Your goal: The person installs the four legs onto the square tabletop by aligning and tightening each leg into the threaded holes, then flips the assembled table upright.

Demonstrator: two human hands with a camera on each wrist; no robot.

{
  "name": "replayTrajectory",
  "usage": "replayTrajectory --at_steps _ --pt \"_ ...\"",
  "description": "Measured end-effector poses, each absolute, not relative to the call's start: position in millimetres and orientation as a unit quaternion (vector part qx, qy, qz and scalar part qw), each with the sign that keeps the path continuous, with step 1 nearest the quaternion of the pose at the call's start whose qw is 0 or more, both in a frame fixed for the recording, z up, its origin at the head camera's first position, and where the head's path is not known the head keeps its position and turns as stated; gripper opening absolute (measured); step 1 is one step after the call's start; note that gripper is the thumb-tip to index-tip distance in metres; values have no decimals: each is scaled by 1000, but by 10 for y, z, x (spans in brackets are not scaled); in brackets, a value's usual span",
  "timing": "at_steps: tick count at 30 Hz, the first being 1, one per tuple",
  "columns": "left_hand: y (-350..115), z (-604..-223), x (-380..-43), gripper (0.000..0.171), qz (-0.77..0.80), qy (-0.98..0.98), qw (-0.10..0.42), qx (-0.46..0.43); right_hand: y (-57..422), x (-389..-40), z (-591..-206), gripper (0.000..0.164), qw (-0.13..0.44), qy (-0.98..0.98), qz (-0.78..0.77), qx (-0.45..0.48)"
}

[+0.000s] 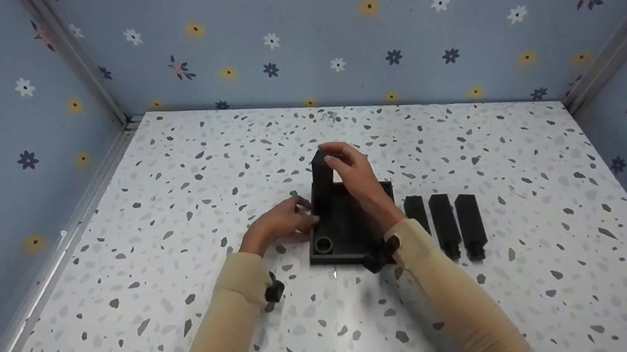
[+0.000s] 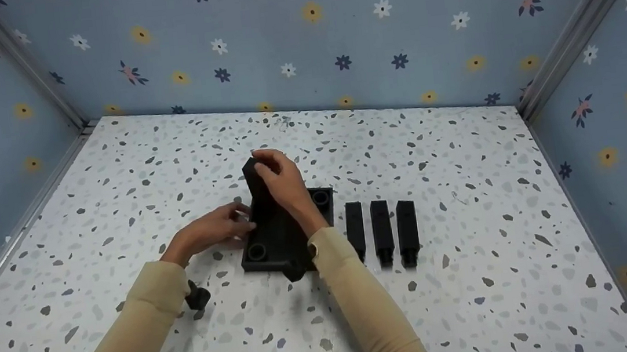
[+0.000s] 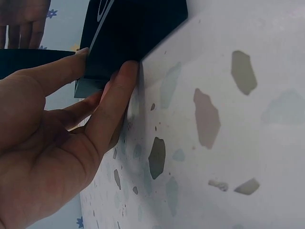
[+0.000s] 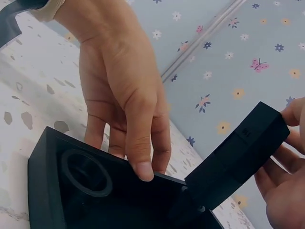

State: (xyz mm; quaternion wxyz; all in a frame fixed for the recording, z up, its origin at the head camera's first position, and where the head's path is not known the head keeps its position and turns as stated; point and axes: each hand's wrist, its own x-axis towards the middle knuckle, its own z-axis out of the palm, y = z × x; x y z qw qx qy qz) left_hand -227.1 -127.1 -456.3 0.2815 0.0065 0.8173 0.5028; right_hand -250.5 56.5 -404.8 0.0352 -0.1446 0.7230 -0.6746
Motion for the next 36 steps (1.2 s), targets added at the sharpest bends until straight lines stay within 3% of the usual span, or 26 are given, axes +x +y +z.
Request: replayTrajectory --at_steps 7,11,29,36 --pt "-1273 -4550 -2270 43 504 816 284 5 599 -2523 -4024 34 111 696 -692 -156" --pt "-1271 -4559 -2274 44 505 815 284 1 597 -2607 -4116 33 127 682 -703 -154" --pt "-1264 -4555 -2265 47 516 808 284 11 567 -2647 -4318 32 47 707 -689 -154" --pt "-1261 -4555 -2264 46 511 813 279 11 550 -2634 -4337 38 39 712 -687 -140"
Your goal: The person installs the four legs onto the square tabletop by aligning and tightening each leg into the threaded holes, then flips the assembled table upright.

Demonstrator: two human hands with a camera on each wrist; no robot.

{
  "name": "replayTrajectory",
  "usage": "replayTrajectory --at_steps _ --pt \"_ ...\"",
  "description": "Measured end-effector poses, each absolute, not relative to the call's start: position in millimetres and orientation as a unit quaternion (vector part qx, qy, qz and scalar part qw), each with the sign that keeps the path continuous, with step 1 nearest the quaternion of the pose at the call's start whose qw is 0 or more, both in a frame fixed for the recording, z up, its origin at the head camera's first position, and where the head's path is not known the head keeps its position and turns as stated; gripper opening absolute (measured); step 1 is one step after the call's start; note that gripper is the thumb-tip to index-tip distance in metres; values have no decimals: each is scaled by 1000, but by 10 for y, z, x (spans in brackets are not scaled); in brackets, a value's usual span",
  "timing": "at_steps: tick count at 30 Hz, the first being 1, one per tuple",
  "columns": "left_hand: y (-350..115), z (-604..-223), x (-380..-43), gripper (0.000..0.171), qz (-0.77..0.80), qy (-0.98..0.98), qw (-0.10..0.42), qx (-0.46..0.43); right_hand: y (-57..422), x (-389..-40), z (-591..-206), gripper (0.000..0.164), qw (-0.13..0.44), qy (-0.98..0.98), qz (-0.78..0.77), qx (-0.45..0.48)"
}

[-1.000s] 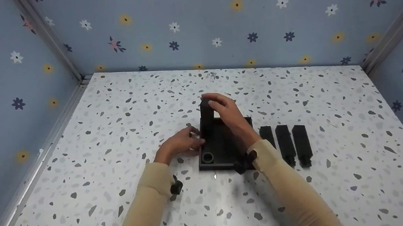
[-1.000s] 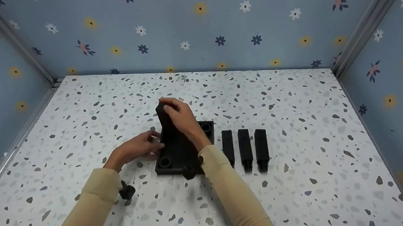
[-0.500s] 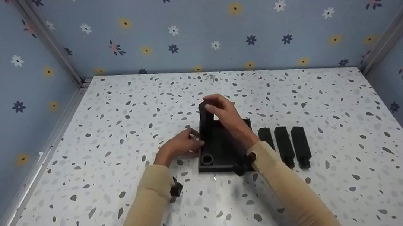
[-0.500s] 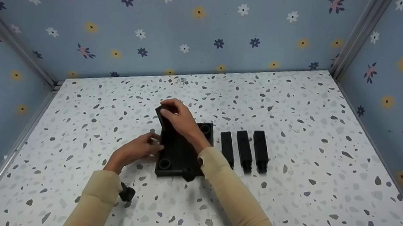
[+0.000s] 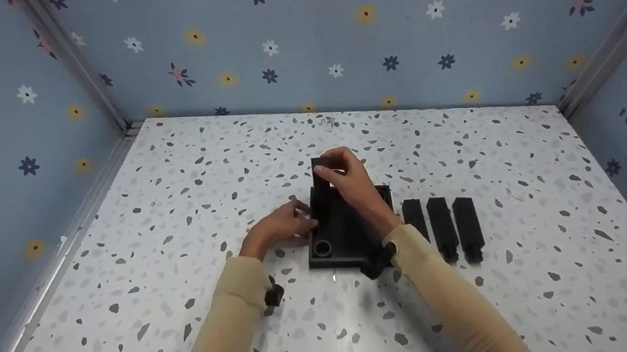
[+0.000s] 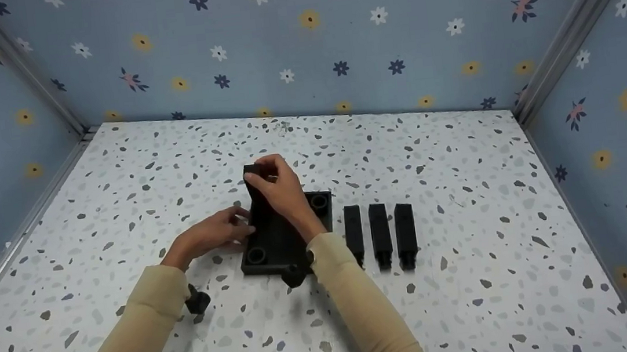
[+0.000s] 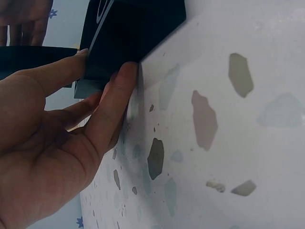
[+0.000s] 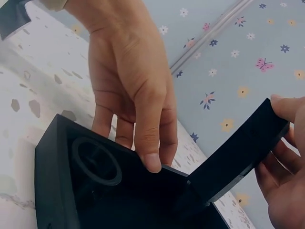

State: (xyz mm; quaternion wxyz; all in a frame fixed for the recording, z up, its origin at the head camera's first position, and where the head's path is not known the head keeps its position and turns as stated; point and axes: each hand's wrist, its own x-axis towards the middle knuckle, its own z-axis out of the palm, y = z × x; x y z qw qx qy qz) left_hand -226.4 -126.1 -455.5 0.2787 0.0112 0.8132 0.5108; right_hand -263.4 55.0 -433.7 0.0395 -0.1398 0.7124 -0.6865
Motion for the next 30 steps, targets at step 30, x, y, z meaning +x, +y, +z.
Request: replayTrajectory --at_steps 30 --pt "-1259 -4562 -2266 43 527 801 283 -1 541 -2680 -4302 26 -6 694 -708 -131"
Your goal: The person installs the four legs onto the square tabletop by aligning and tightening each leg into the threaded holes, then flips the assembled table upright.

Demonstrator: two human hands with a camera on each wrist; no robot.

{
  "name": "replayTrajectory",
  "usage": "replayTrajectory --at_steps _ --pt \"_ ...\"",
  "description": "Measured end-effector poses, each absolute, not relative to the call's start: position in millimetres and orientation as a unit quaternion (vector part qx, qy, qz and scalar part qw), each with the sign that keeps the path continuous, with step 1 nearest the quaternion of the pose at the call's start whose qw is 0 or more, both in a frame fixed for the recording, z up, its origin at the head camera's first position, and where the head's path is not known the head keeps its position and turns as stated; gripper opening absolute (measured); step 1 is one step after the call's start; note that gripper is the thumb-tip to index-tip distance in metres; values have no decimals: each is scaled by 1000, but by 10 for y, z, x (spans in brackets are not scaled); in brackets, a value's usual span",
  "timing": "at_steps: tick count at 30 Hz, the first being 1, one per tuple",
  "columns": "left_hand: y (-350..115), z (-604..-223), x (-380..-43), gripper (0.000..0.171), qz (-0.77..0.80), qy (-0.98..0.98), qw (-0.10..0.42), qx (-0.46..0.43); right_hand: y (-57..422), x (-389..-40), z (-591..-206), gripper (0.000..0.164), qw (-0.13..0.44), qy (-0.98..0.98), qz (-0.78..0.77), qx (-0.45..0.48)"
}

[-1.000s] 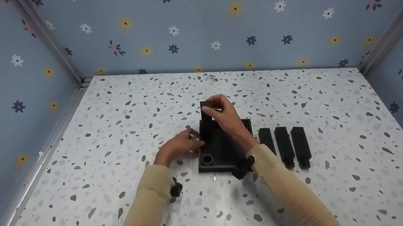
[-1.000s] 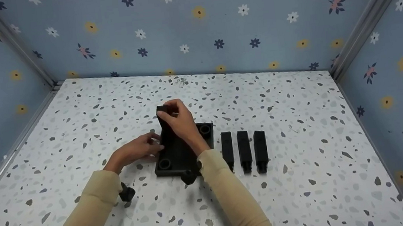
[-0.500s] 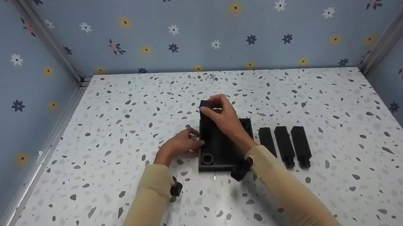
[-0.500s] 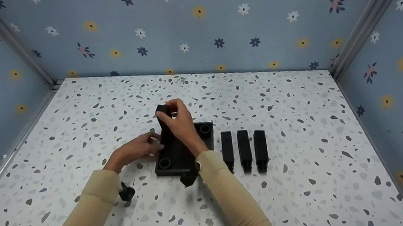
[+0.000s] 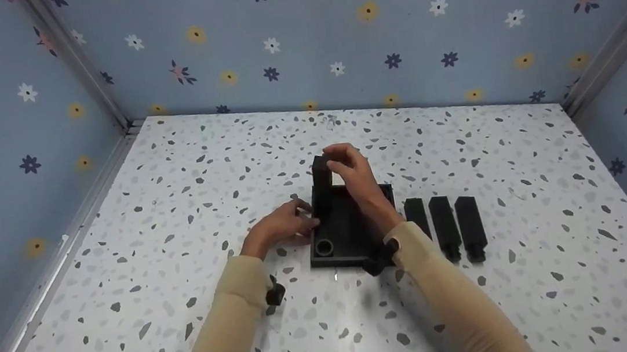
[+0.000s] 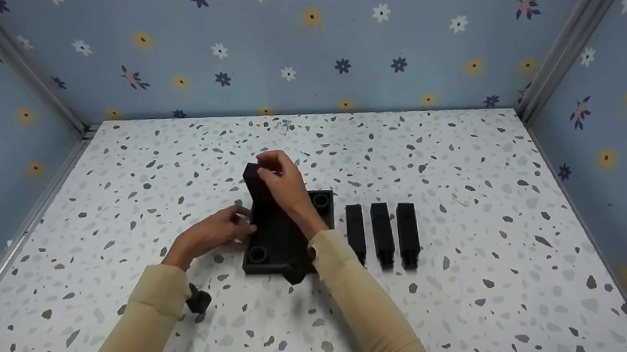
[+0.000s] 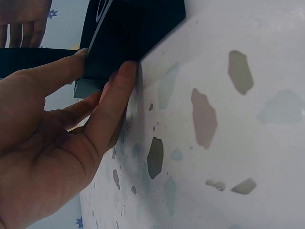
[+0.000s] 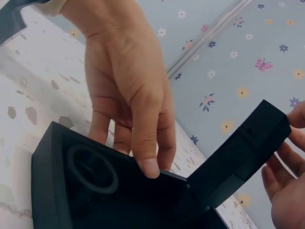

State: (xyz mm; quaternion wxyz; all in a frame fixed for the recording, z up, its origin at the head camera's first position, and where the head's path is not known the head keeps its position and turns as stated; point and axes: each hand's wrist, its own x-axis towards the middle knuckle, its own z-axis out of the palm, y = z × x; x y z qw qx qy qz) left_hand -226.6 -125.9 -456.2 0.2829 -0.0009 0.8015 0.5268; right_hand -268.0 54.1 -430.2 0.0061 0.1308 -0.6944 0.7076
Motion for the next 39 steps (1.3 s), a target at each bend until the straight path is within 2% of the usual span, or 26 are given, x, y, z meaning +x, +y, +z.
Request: replayTrajectory --at_steps 15,24,39 --pt "-1275 -4572 -2278 45 506 814 286 -3 561 -2709 -4227 36 -106 -681 705 170" --pt "-1268 -4581 -2266 46 492 825 280 3 540 -2664 -4238 33 -100 -668 720 162" --pt "-1264 -4566 -2276 47 499 820 279 1 534 -2658 -4313 31 -25 -690 709 145"
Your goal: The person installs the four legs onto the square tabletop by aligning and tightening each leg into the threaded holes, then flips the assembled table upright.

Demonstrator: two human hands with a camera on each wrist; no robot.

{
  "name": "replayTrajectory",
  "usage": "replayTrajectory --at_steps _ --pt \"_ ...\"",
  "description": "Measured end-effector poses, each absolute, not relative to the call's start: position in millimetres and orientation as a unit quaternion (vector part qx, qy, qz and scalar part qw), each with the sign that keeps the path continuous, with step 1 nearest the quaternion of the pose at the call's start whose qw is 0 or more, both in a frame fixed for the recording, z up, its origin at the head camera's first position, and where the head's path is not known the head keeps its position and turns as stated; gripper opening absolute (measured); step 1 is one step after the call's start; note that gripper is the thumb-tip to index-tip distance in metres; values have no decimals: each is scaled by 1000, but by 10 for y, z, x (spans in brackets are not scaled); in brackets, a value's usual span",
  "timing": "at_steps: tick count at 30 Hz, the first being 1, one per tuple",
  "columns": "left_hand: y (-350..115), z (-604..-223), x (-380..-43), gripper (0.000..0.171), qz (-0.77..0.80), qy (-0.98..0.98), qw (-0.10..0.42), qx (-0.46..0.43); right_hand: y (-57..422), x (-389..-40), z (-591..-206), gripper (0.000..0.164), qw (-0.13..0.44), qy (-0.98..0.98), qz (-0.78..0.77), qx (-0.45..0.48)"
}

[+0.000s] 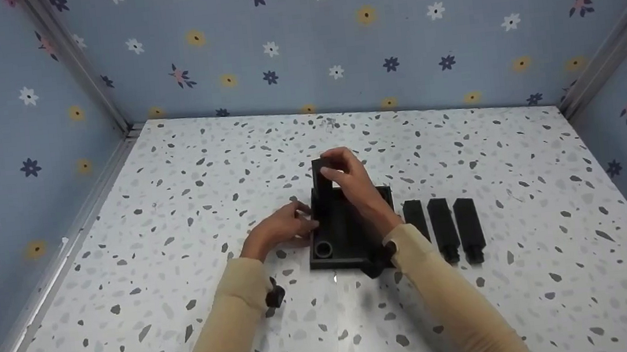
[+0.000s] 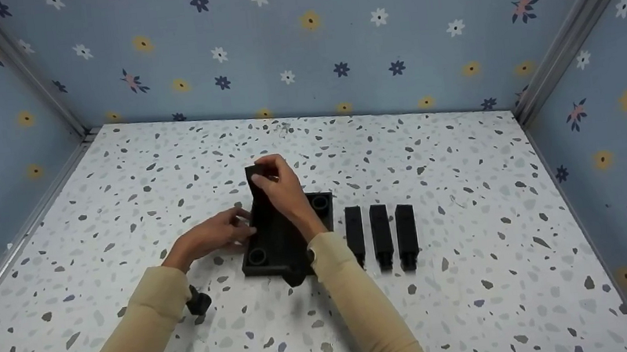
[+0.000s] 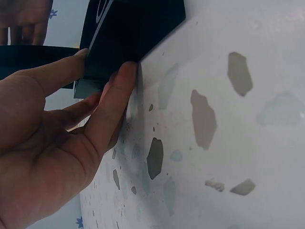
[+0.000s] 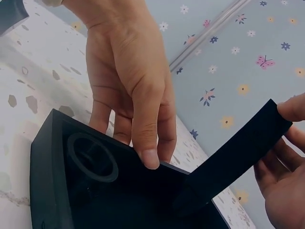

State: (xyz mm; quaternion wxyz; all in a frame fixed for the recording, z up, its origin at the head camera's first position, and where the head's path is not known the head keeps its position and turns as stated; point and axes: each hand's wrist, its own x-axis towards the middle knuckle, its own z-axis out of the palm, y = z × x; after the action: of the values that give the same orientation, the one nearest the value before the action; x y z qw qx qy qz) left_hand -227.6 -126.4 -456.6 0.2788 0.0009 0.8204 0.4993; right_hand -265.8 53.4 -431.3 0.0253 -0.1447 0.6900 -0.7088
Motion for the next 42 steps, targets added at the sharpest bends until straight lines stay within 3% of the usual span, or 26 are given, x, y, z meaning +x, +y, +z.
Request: replayTrajectory --at_steps 5,11,22,30,42 --pt "-1270 -4566 -2275 47 496 822 278 5 516 -2627 -4311 31 2 701 -699 -142" --pt "-1269 -4569 -2279 46 499 820 279 6 508 -2457 -4124 38 14 717 -683 -138" --pt "-1267 -4569 -2275 45 498 823 275 8 496 -2626 -4394 42 -4 717 -685 -126" --pt "-1265 -4573 -2267 45 499 823 272 12 497 -2657 -4383 25 -39 713 -688 -129" --pt "-1275 -4564 -2272 46 500 818 283 4 534 -2712 -4284 30 46 690 -707 -149"
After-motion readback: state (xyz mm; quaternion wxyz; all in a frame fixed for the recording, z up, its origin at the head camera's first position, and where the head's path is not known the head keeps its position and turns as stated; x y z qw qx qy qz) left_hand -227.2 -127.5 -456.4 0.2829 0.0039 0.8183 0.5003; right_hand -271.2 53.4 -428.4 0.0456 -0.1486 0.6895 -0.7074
